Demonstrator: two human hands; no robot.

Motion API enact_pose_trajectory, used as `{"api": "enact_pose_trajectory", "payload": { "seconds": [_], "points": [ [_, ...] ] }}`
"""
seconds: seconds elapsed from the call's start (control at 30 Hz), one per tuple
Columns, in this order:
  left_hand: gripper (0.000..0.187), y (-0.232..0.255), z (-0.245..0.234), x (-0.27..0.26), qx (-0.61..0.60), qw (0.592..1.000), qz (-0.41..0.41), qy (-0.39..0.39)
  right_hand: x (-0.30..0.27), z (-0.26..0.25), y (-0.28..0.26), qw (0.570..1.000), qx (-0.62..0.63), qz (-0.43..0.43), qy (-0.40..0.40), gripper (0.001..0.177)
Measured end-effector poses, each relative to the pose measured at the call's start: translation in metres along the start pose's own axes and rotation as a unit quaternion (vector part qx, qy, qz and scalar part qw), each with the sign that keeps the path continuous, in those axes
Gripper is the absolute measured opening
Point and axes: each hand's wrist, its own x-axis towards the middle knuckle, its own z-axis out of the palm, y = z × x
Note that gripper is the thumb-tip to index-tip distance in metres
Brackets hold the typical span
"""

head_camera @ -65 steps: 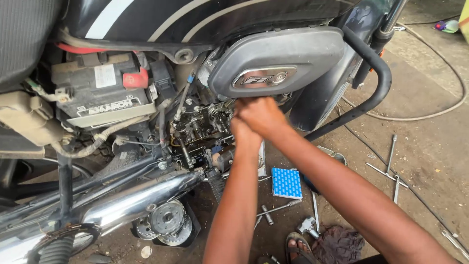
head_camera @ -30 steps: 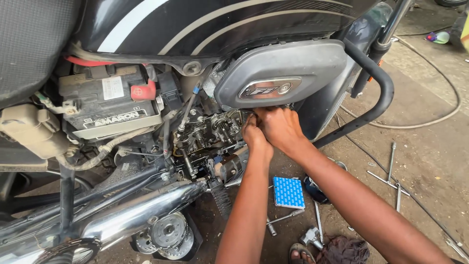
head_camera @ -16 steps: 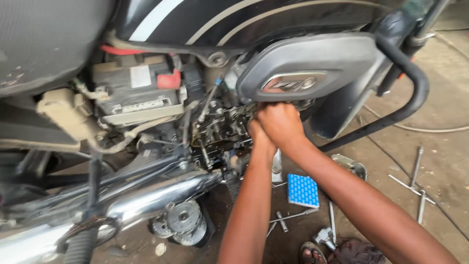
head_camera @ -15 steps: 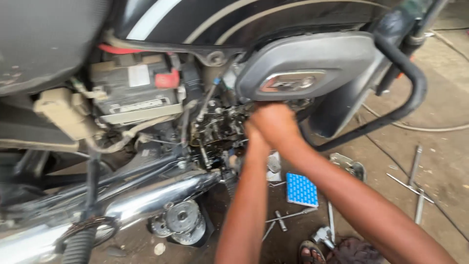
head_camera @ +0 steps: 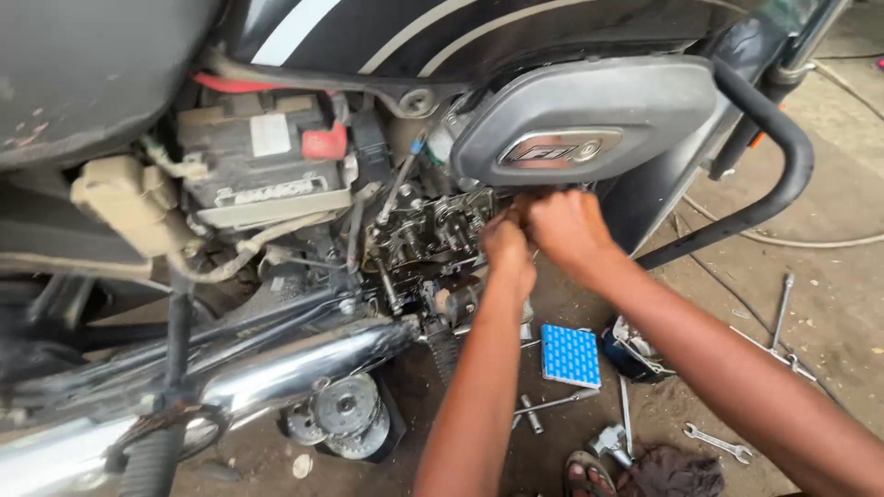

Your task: Repairing the engine components and valve assembly of a motorcycle using hand tools.

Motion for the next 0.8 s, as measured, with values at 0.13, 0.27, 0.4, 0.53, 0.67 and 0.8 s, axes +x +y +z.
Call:
{"api": "enact_pose_trajectory", "payload": {
  "seconds": [0.13,0.27,0.4,0.53,0.67,0.8],
  "points": [
    [0.019,0.004,0.013,-0.013,0.0,0.997,0.08,-0.023,-0.002,-0.015,0.0,0.99,0.07,-0.018,0.121,0.023],
    [0.026,0.018,0.022,-0.029,-0.044,0.995,0.077,-0.037,0.002,0.002,0.004,0.986,0.089,-0.025,0.14,0.019],
    [0.028,0.015,0.019,-0.022,-0.064,0.993,0.087,-0.047,0.008,0.01,-0.002,0.974,0.021,-0.064,0.215,0.018],
    [0.027,0.013,0.015,-0.019,-0.078,0.994,0.07,-0.035,0.007,0.028,-0.002,0.991,-0.031,-0.02,0.125,0.017],
    [0.026,0.01,0.016,-0.011,-0.057,0.994,0.087,-0.024,0.011,0.023,0.0,0.989,-0.003,-0.029,0.147,0.018],
    [0.026,0.012,0.028,-0.025,-0.109,0.989,0.087,-0.05,0.007,0.02,0.004,0.989,-0.001,-0.03,0.143,0.018]
  ]
}}
